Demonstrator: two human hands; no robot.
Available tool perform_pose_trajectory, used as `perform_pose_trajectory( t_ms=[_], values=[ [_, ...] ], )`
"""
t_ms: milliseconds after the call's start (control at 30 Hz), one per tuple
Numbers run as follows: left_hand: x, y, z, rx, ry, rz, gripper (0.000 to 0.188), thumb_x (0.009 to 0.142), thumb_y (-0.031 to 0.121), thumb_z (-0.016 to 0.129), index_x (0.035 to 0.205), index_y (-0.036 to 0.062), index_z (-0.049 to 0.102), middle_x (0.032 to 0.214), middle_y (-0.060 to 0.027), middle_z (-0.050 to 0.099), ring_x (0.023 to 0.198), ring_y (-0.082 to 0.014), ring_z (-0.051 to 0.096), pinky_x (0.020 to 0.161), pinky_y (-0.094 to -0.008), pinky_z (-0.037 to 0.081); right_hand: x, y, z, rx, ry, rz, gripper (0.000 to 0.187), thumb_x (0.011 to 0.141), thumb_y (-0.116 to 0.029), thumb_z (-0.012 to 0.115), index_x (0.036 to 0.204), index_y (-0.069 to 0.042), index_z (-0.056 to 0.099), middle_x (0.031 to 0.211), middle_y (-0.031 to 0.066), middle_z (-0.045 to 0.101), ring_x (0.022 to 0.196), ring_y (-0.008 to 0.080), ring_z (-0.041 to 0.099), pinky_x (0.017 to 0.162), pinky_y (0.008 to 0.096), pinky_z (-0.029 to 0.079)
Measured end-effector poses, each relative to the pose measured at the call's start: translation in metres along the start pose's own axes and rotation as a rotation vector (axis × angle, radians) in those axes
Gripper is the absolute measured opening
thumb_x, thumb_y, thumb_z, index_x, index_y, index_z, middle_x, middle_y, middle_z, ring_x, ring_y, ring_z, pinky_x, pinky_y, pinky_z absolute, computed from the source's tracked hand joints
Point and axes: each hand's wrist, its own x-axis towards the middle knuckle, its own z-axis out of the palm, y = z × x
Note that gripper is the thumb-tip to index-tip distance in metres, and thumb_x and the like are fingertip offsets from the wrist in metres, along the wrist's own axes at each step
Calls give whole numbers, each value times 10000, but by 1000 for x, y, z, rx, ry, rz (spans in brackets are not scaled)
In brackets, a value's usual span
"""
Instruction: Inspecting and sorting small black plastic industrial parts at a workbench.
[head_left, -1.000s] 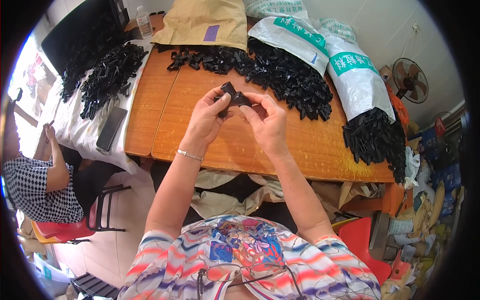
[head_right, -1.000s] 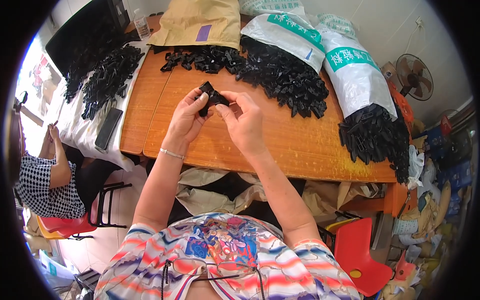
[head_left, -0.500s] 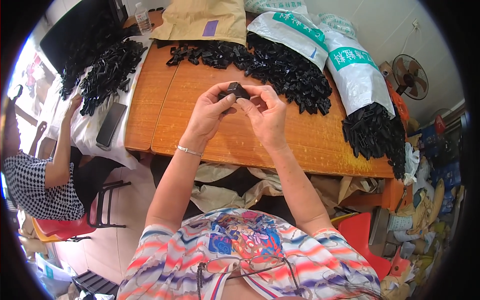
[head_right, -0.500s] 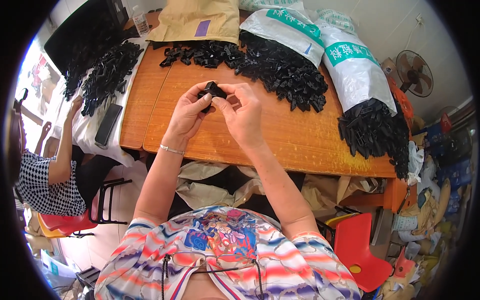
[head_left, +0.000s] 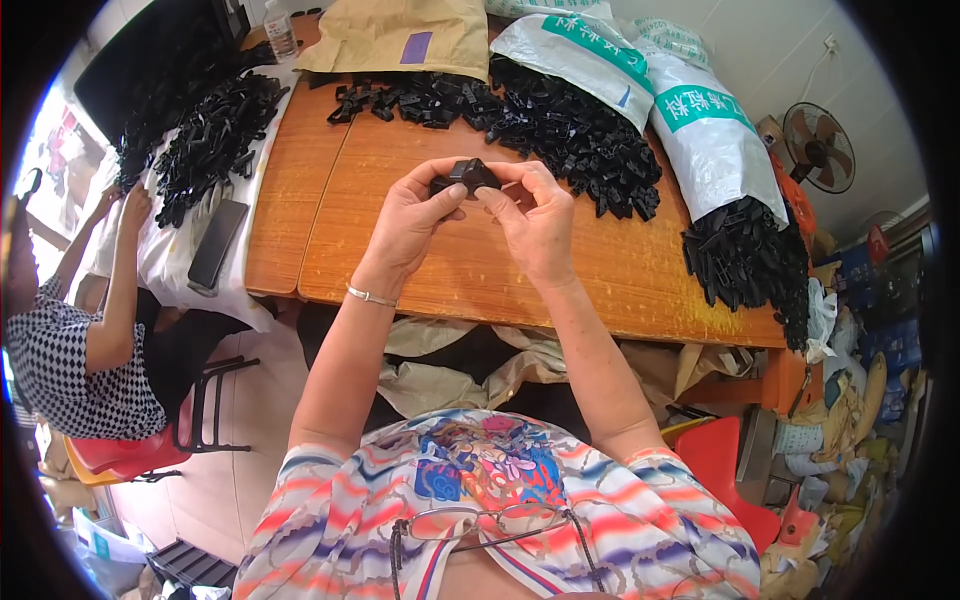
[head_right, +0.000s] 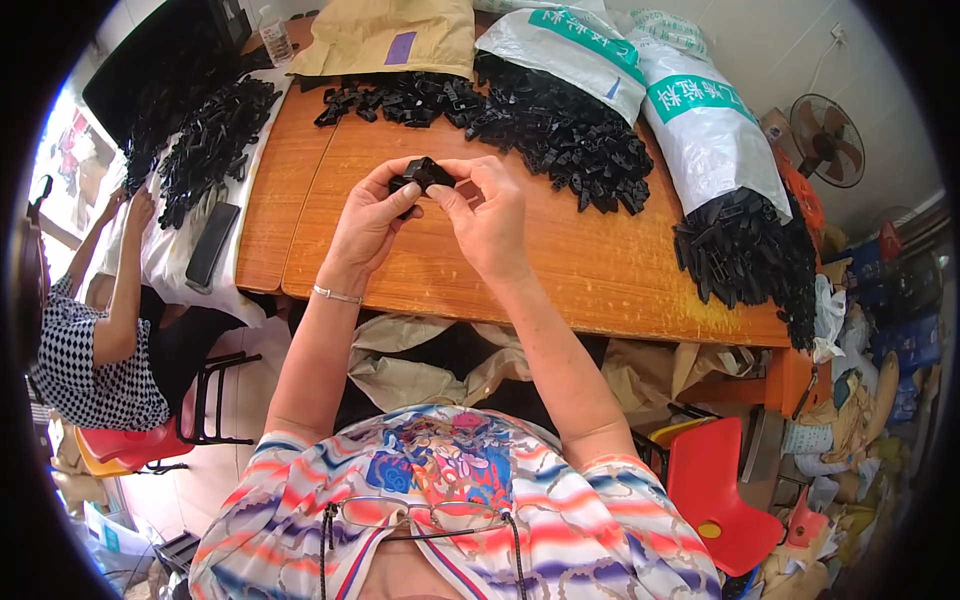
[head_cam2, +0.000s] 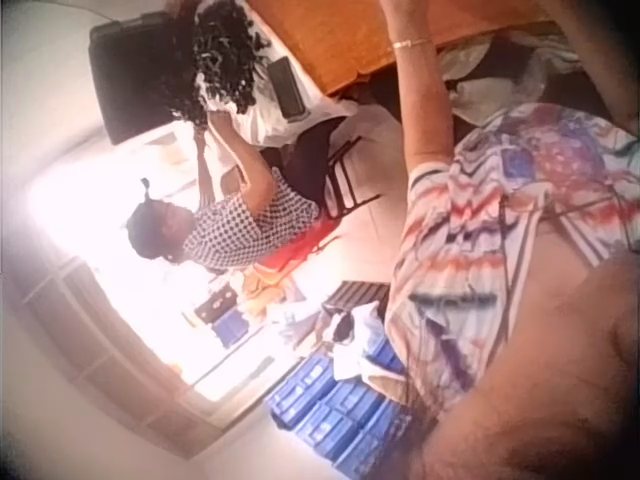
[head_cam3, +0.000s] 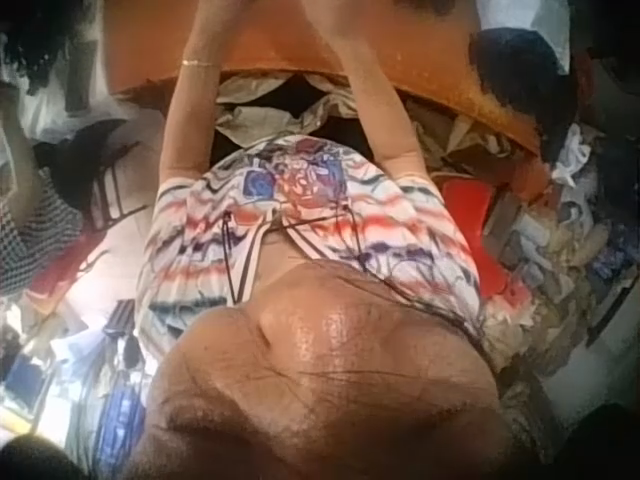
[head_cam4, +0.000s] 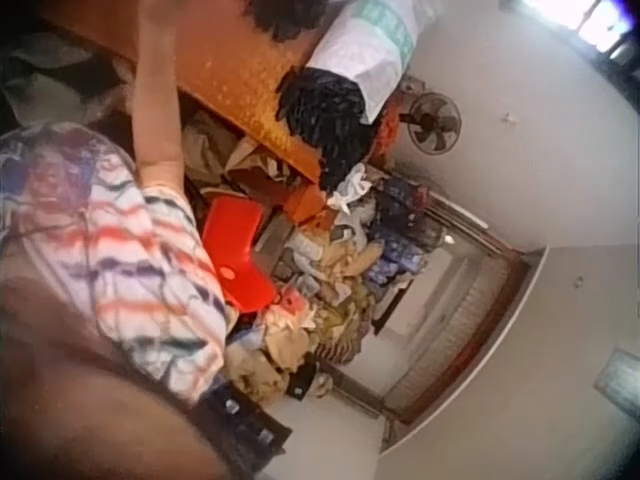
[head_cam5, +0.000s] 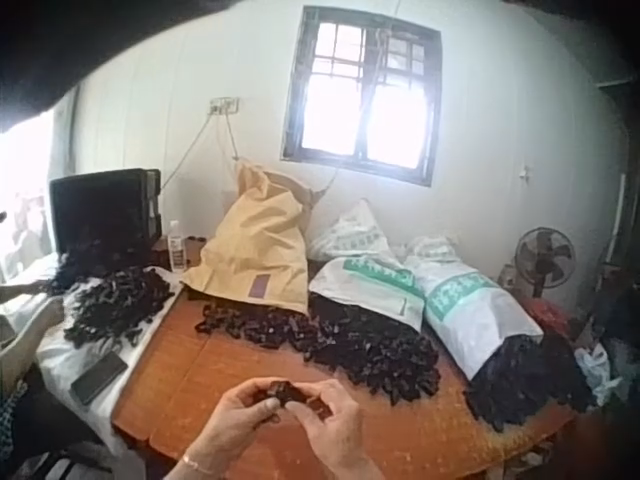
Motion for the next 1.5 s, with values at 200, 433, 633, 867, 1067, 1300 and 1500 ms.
perform_pose_trajectory(
  t_ms=[200,433,633,867,1067,1300,1500],
  values=[
    [-3,-4,3,139,27,35,344,876,65,676,1207,14,599,1050,-30,651,885,-80,601,738,-224,522,-7,14,1,-160,28,-170,232,766,53,723,986,6,665,918,93,607,717,172,638,602,272,530],
    [-30,-20,20,767,243,217,317,809,113,727,1087,-3,630,915,-67,677,839,-130,620,758,-278,502,-42,35,14,-286,74,-183,272,713,43,731,961,-21,640,852,98,598,660,227,613,559,325,500],
    [-66,-33,14,902,162,146,186,826,127,668,960,-2,664,784,-145,670,720,-241,661,673,-326,512,-87,42,13,-172,-27,154,284,712,-52,782,887,-46,559,616,42,521,549,156,517,512,286,431],
    [-141,-67,-10,891,-193,-173,219,830,133,677,1012,12,668,938,-191,679,869,-317,665,765,-371,512,-80,43,-52,-93,-687,390,159,784,-97,737,890,-8,659,769,61,672,685,118,609,636,269,490],
    [-161,-106,-21,1305,-355,-16,406,749,39,663,1148,7,601,1105,-223,616,1032,-398,586,892,-425,487,-11,79,-60,-169,-379,397,135,820,-104,691,891,3,650,765,75,661,696,149,615,629,292,488],
    [-101,-51,-3,1091,-225,278,120,819,23,635,930,48,673,799,-154,646,723,-345,644,626,-391,519,65,138,-43,-787,-204,-44,214,804,-77,676,1018,-68,659,1020,127,603,853,359,641,748,420,525],
    [64,-18,-58,1443,91,490,240,834,63,633,1074,64,638,1035,-126,628,910,-296,601,784,-373,496,108,176,-21,-1111,-298,-43,170,838,-68,607,1003,-94,637,1028,154,561,808,369,645,701,452,542]
  ],
)
